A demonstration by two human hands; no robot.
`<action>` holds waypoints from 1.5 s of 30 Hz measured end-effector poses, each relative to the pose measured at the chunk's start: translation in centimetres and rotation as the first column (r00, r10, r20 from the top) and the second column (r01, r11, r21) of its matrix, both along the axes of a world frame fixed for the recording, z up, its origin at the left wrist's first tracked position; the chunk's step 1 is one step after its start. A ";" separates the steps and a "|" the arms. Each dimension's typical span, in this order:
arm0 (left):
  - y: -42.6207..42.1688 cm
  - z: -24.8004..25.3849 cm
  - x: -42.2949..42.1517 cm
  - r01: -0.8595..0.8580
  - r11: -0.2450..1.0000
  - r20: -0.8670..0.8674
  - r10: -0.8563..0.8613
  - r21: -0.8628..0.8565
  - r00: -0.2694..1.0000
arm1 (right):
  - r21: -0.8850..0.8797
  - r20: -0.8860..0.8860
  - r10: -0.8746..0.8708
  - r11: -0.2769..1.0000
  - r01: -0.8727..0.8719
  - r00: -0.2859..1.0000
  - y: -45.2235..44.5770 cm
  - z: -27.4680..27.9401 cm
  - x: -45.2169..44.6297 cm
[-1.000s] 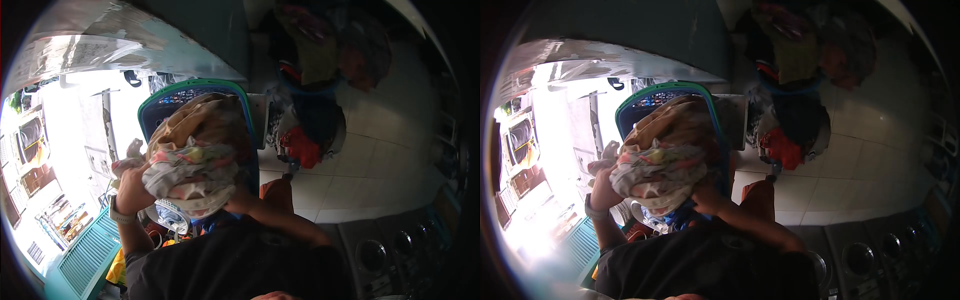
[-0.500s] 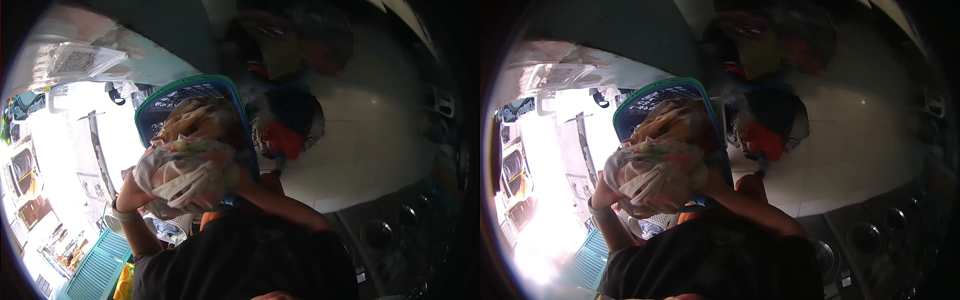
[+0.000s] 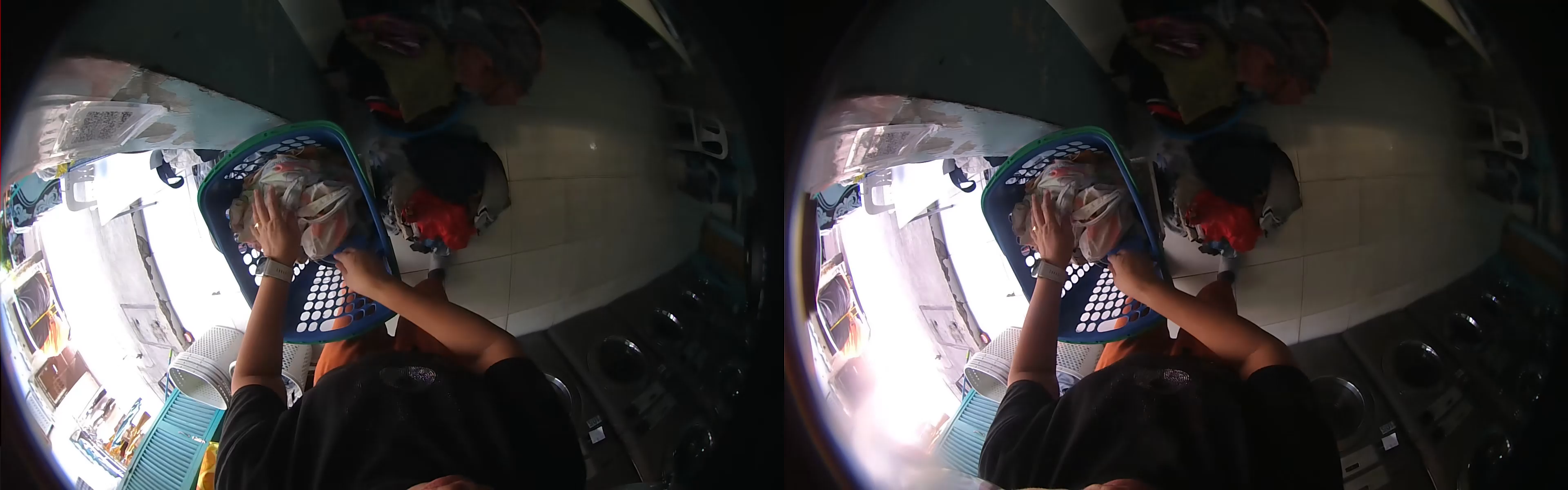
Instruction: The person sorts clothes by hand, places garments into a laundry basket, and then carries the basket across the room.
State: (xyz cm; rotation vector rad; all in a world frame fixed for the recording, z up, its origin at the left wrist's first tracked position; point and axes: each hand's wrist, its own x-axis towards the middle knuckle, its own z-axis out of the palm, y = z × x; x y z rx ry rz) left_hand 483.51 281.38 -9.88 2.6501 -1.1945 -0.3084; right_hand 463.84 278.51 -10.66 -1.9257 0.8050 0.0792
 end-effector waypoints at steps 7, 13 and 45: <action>-3.8 -8.7 -3.6 0.041 0.978 -0.080 -0.025 0.205 0.996 | -0.302 0.235 0.032 0.952 0.042 0.971 -0.7 7.2 -3.3; -4.7 -15.4 -1.9 0.263 0.965 -0.162 -0.257 0.014 0.953 | -0.308 0.186 -0.307 0.884 0.352 0.933 -1.8 4.3 -6.5; 11.0 9.2 -4.0 -0.055 0.995 -0.385 0.081 0.078 0.919 | -0.129 0.021 -0.481 0.868 0.480 0.876 1.7 0.8 -6.2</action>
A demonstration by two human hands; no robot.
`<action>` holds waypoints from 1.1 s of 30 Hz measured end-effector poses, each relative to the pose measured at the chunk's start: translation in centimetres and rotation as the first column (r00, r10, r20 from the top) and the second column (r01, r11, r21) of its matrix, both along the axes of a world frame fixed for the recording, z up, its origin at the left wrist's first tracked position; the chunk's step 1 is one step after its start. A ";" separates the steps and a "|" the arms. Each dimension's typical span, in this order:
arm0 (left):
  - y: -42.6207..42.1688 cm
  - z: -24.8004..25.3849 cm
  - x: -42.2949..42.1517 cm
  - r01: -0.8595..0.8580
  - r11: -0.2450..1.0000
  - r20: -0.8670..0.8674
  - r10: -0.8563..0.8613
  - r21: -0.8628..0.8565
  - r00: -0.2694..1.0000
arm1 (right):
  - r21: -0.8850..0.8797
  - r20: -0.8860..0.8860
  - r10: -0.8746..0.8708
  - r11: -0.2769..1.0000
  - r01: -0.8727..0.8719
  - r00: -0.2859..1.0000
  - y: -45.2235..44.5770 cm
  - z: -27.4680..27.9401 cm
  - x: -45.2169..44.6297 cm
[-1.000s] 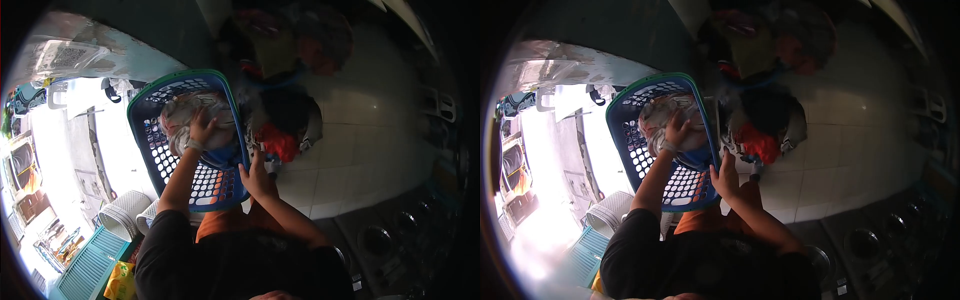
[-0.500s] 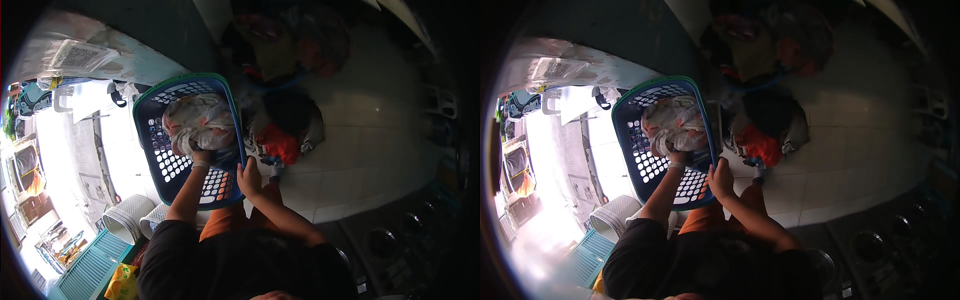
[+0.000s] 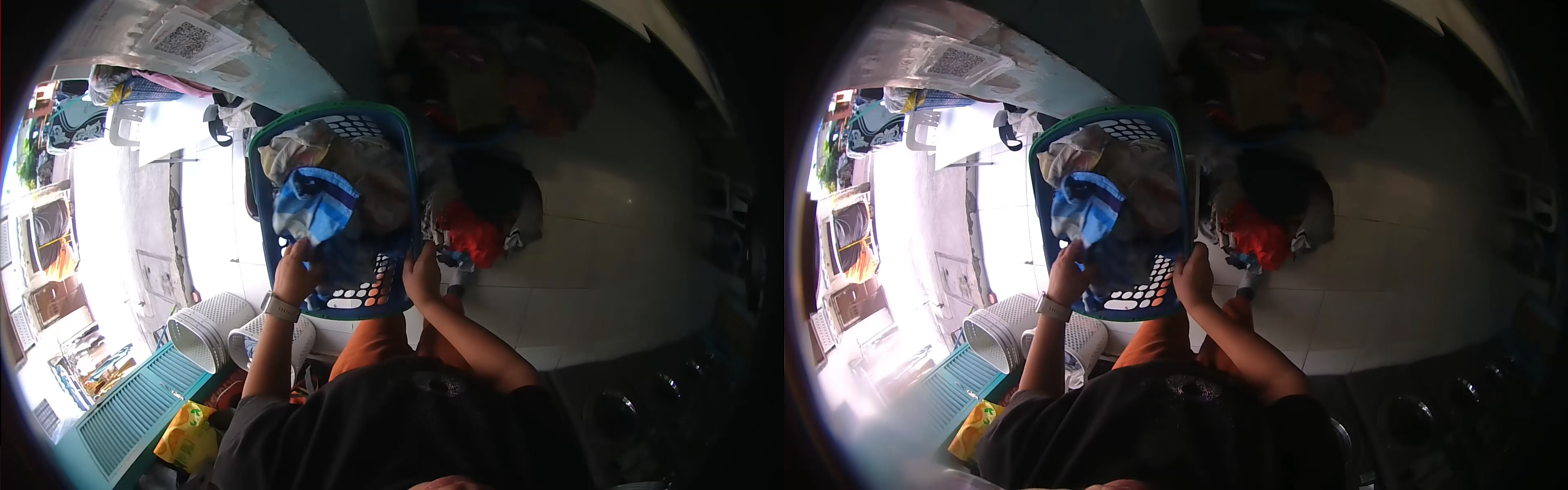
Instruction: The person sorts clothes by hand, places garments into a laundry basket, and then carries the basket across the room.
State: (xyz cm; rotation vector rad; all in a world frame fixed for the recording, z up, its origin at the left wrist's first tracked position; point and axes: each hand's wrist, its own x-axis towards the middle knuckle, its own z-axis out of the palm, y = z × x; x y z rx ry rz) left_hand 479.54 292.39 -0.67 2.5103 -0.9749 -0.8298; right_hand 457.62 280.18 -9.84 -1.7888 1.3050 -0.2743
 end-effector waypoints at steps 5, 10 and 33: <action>-3.4 -0.4 -1.1 0.111 0.993 0.151 -0.114 0.030 0.982 | -0.038 -0.034 0.010 0.999 -0.012 0.999 0.0 -0.2 0.0; -10.0 -2.9 -0.9 0.092 0.996 0.481 -0.079 -0.003 0.873 | -0.029 -0.024 -0.014 1.000 0.013 1.000 -0.3 0.1 0.2; 10.1 -5.9 4.8 -0.147 0.964 0.333 0.217 -0.222 0.918 | -0.272 -0.265 -0.066 0.962 -0.009 0.962 0.3 0.0 0.5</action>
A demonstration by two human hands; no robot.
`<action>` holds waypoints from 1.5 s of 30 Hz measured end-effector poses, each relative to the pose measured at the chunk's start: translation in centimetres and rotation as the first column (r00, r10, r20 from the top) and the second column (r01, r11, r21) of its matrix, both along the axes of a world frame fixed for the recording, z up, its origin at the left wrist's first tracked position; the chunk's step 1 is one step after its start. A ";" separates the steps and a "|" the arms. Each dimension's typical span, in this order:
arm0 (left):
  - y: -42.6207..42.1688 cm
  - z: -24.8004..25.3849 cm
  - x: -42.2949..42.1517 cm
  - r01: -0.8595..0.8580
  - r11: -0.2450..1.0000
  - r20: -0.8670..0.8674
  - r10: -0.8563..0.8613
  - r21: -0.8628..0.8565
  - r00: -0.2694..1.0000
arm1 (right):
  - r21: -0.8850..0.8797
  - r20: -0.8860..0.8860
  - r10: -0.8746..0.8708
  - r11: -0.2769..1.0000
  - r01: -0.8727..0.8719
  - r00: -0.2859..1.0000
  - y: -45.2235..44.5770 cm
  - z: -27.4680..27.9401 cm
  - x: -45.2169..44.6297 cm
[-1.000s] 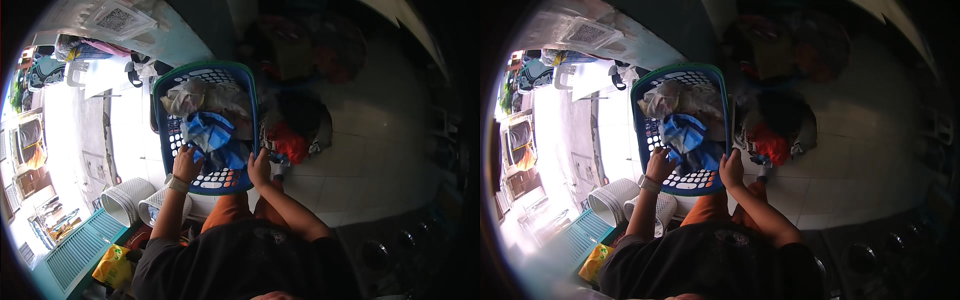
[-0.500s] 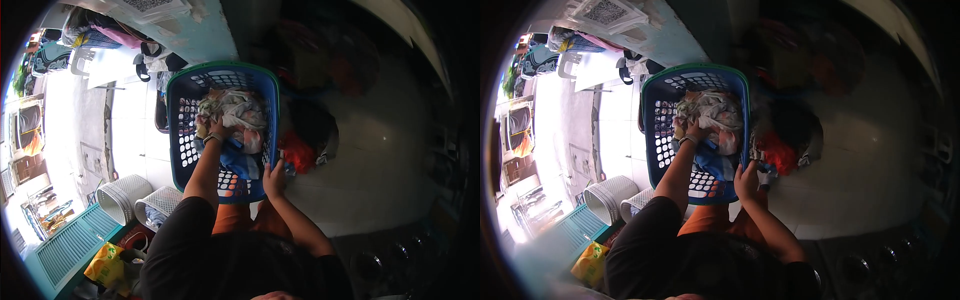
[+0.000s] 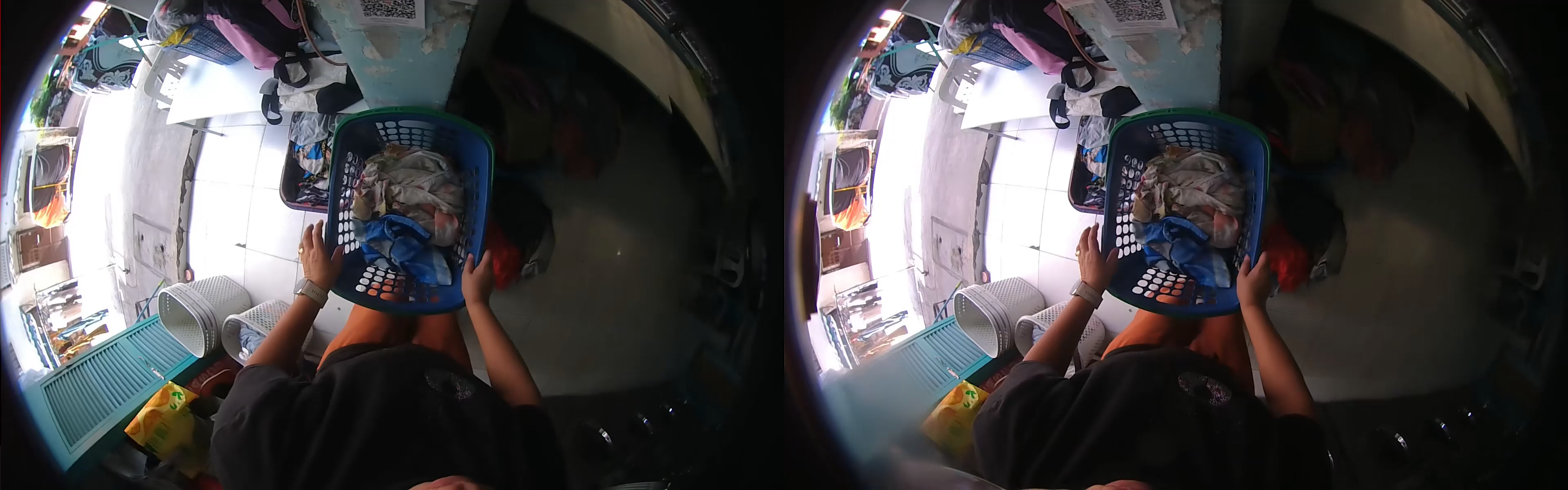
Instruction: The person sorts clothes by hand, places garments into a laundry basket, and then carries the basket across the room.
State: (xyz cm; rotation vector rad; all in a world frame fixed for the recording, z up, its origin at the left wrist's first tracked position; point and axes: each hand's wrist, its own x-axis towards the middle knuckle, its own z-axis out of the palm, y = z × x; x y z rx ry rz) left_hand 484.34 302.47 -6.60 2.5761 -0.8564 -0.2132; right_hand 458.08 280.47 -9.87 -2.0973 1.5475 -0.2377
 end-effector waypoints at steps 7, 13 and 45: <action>3.5 -1.6 -5.1 -0.749 0.660 -0.965 0.229 0.060 0.124 | -0.203 0.012 0.047 0.978 -0.043 0.999 0.3 0.0 0.1; 3.0 -3.8 -3.9 -0.746 0.661 -0.952 0.273 0.083 0.136 | -0.200 0.052 -0.008 0.980 0.018 0.999 0.8 0.4 -0.3; 30.0 4.1 13.3 -0.257 0.966 -0.990 0.032 -0.004 0.137 | 0.574 0.360 -0.467 0.794 0.203 0.808 30.9 10.4 8.1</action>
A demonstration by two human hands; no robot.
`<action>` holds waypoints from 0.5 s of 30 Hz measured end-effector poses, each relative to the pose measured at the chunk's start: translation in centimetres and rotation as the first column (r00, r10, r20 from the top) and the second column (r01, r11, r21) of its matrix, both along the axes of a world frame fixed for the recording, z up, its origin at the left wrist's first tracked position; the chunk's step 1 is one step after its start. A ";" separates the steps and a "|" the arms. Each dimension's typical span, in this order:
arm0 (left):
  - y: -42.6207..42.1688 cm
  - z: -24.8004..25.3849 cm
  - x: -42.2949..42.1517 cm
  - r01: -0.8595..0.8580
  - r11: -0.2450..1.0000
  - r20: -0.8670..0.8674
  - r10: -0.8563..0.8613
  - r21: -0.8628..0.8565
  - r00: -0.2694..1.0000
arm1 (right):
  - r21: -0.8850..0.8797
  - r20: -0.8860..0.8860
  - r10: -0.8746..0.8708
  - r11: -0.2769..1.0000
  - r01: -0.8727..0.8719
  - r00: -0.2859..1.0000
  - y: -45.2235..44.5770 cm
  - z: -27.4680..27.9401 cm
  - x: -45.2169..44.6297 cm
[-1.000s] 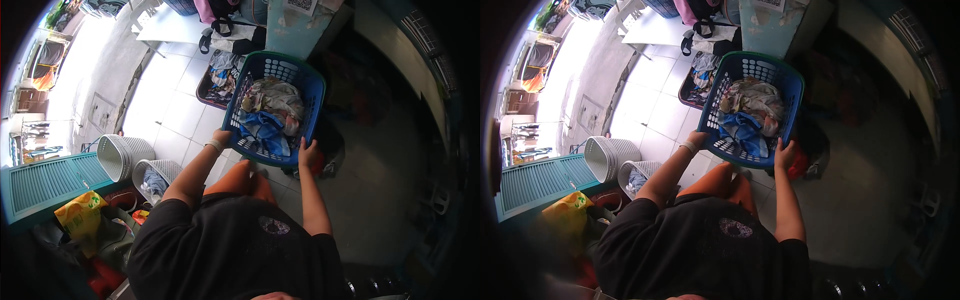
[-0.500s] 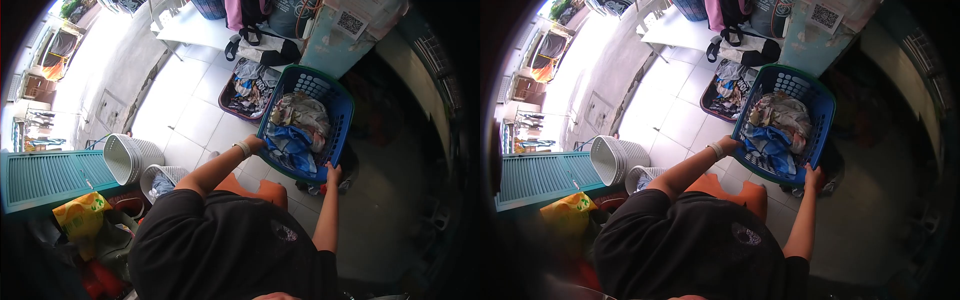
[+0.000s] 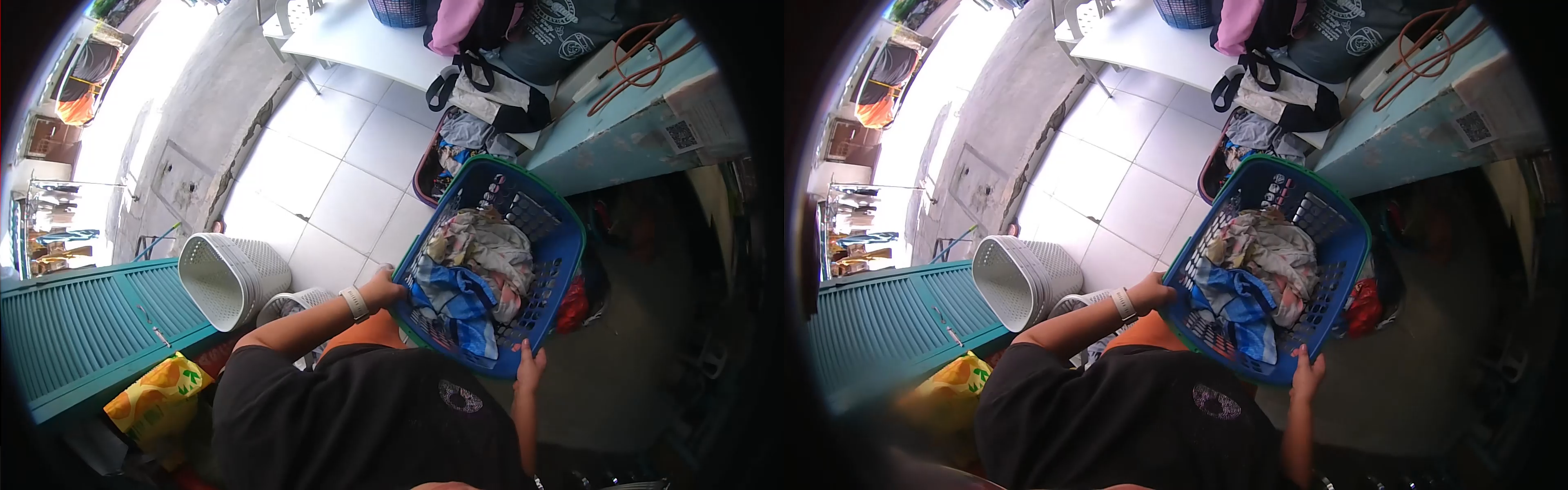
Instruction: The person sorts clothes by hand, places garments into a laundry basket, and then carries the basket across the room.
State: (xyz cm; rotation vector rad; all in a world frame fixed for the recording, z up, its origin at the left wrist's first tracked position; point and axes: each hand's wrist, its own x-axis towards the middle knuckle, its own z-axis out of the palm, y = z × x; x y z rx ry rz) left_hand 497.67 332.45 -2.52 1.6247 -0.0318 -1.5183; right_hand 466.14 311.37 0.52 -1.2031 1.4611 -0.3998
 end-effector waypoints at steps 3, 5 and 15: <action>3.8 0.5 2.6 -0.116 0.993 -0.032 0.117 0.024 0.993 | 0.072 0.004 0.098 0.993 -0.098 0.995 -0.5 -0.4 5.2; 5.1 2.7 4.9 -0.264 0.961 -0.032 0.267 0.086 0.963 | 0.091 0.001 0.199 0.976 -0.198 0.980 -1.6 -1.3 10.1; 16.9 1.1 10.7 -0.676 0.735 0.084 0.671 0.052 0.736 | -0.144 -0.273 0.765 0.566 -0.811 0.583 2.3 -9.3 25.8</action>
